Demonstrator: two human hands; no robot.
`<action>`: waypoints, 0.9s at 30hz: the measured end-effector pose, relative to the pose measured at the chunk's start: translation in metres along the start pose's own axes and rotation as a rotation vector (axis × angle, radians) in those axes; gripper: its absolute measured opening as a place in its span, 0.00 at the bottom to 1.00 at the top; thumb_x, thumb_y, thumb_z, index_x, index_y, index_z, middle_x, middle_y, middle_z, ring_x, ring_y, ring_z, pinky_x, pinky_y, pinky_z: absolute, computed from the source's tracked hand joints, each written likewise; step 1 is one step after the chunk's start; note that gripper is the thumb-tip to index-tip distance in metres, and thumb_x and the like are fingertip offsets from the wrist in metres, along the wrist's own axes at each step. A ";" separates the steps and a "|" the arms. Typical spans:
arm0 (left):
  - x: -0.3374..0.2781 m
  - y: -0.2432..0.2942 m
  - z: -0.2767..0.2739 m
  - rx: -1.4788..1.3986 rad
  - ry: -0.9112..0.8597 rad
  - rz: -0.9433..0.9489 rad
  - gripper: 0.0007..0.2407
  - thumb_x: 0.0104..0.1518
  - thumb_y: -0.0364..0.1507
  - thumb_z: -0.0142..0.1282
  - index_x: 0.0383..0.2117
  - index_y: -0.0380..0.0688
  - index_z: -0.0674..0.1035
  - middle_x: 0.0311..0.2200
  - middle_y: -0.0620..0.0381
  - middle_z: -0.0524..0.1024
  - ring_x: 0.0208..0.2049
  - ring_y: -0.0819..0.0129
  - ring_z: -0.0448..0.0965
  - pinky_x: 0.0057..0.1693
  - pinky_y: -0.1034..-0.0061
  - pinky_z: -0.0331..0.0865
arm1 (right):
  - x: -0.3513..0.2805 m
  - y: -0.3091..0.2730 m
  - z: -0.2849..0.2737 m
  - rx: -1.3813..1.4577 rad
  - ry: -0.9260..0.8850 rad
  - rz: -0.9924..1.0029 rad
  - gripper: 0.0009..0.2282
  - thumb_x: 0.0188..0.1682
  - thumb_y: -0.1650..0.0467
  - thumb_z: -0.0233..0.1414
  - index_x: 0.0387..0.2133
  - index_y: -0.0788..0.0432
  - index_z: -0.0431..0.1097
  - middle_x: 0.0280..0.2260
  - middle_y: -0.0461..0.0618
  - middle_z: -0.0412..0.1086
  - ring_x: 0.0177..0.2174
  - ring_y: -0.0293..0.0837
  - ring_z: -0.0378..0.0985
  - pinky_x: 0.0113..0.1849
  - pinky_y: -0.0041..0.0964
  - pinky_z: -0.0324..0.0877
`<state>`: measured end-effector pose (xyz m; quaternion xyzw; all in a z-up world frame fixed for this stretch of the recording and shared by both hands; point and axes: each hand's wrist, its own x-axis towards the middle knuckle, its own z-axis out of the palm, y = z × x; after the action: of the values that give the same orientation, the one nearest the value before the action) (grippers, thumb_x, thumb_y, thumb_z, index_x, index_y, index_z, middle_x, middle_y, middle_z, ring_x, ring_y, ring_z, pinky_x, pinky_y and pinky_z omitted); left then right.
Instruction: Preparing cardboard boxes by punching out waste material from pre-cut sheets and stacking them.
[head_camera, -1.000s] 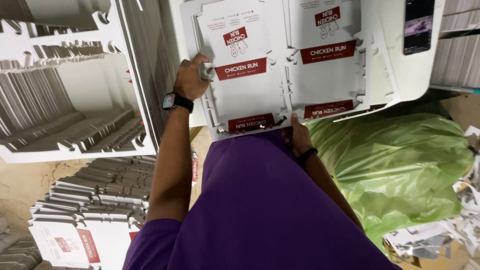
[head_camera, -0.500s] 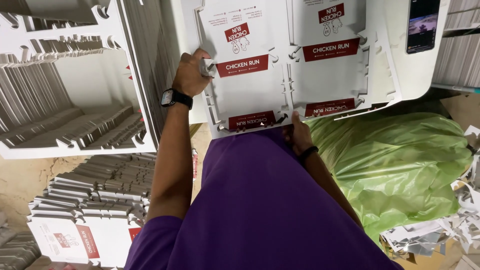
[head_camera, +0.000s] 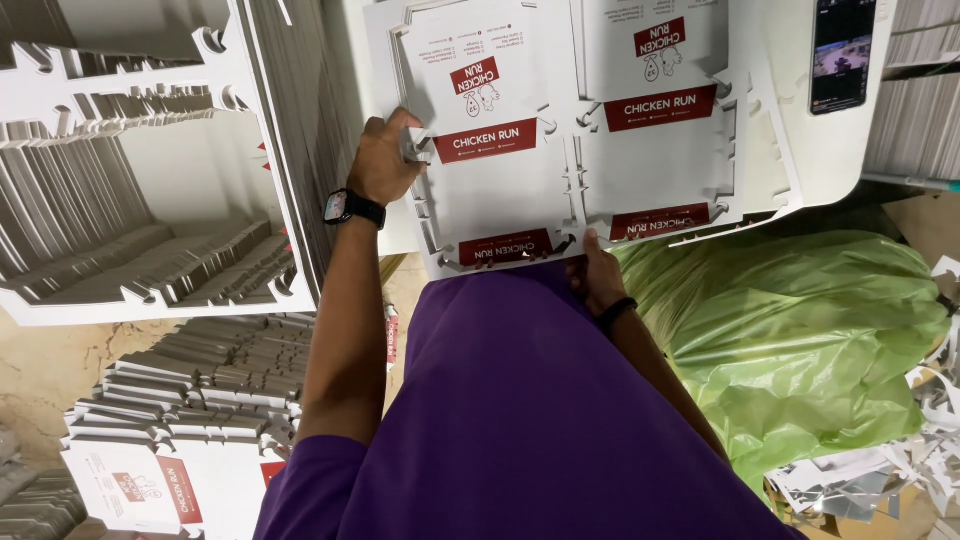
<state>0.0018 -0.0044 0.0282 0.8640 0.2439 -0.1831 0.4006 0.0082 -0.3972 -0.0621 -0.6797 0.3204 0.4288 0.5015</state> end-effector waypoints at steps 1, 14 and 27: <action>0.001 0.001 0.001 0.000 0.002 0.001 0.21 0.56 0.22 0.64 0.53 0.52 0.68 0.49 0.31 0.65 0.53 0.37 0.75 0.56 0.55 0.72 | 0.001 -0.001 0.000 0.000 -0.001 -0.002 0.30 0.56 0.46 0.45 0.26 0.63 0.71 0.18 0.54 0.72 0.14 0.44 0.73 0.17 0.34 0.69; 0.000 0.027 -0.005 0.028 -0.082 -0.200 0.22 0.53 0.21 0.56 0.53 0.61 0.67 0.49 0.30 0.67 0.50 0.38 0.77 0.54 0.57 0.73 | 0.013 0.005 -0.007 0.006 -0.100 0.051 0.33 0.54 0.43 0.43 0.25 0.61 0.74 0.18 0.53 0.71 0.15 0.43 0.73 0.16 0.31 0.67; 0.016 -0.022 0.023 0.201 0.055 -0.111 0.18 0.53 0.29 0.58 0.50 0.67 0.77 0.46 0.44 0.67 0.46 0.41 0.79 0.50 0.55 0.75 | 0.061 -0.144 -0.144 -0.918 0.379 -0.544 0.16 0.50 0.50 0.55 0.29 0.46 0.74 0.28 0.47 0.76 0.34 0.53 0.81 0.35 0.47 0.75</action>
<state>-0.0003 -0.0059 -0.0078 0.8896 0.2826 -0.2049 0.2946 0.1963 -0.4935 -0.0403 -0.9512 -0.0011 0.2502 0.1807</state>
